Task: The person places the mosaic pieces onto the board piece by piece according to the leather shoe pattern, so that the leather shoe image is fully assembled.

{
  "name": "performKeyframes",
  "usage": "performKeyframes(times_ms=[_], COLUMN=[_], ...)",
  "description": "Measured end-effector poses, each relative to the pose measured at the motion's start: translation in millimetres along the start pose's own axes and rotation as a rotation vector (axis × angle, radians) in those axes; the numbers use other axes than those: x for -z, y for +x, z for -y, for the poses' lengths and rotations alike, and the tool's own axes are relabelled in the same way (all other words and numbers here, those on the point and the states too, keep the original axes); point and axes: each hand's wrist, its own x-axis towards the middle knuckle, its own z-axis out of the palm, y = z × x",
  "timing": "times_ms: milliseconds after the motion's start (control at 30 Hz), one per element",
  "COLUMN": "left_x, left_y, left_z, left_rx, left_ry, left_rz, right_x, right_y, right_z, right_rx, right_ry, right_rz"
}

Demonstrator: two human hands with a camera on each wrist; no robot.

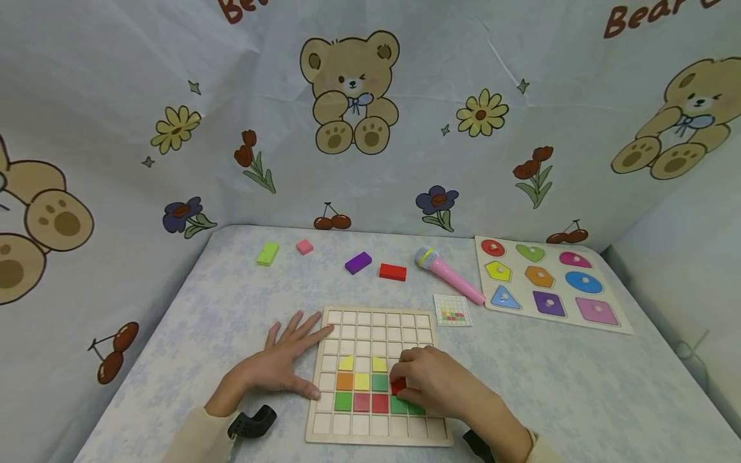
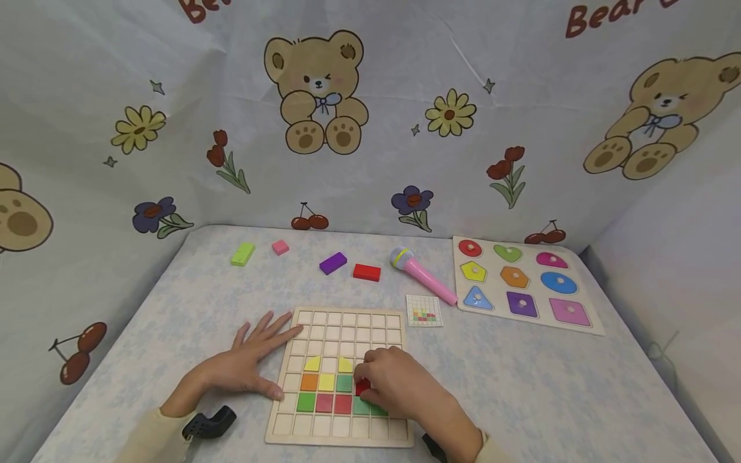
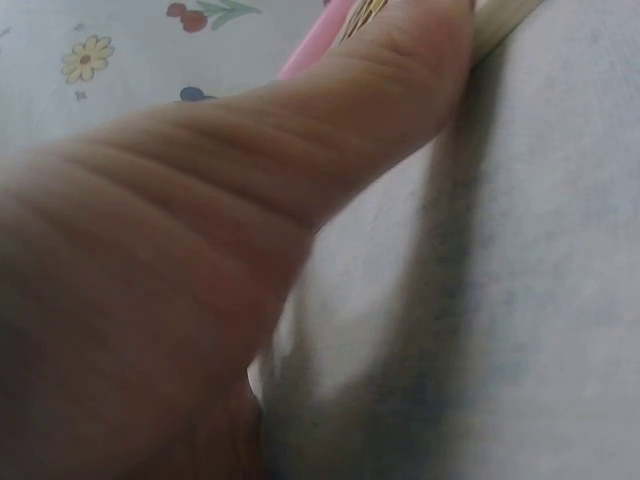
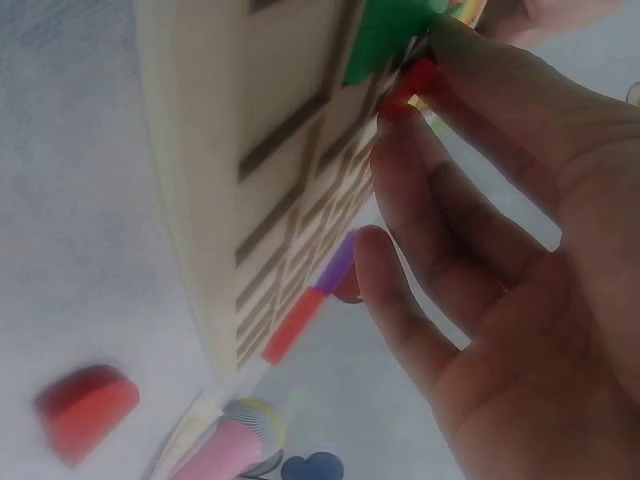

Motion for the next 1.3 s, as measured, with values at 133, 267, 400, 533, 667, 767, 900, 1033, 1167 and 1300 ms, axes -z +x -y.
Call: performKeyframes(times_ms=[133, 267, 400, 533, 667, 767, 900, 1033, 1167, 1300], left_x=[-0.4, -0.3, -1.6, -2.5, -2.7, -2.8, -2.7, -2.4, -1.9, -2.6], left_y=[-0.4, -1.3, -0.8, -0.7, -1.3, -1.5, -1.8, -1.2, 0.0, 0.9], left_z=[0.1, 1.1, 1.9, 1.8, 2.3, 2.1, 1.5, 1.1, 0.9, 1.9], left_rx=[-0.005, -0.005, 0.001, 0.005, 0.006, 0.005, 0.004, 0.008, 0.009, 0.005], left_ry=[0.007, 0.015, 0.007, 0.002, 0.007, 0.01, 0.011, 0.014, 0.022, 0.028], left_rz=[-0.005, -0.011, -0.007, -0.003, -0.004, -0.007, -0.008, -0.004, 0.0, -0.001], right_x=[-2.2, -3.6, -5.2, -6.7, -7.2, -6.9, -5.8, -2.4, 1.5, 1.9], right_y=[2.8, 5.5, 7.4, 9.3, 10.8, 10.2, 5.6, -6.3, -23.7, -43.2], right_z=[-1.4, -3.3, -5.8, -7.4, -7.5, -7.1, -8.5, -15.3, -28.5, -43.3], right_rx=[-0.024, -0.037, -0.049, -0.053, -0.059, -0.062, -0.055, -0.127, -0.224, -0.327], right_ry=[0.029, 0.06, 0.061, 0.054, 0.049, 0.048, 0.056, 0.07, 0.057, 0.034], right_rz=[0.022, 0.038, 0.033, 0.008, 0.017, 0.027, 0.012, -0.019, -0.056, -0.079])
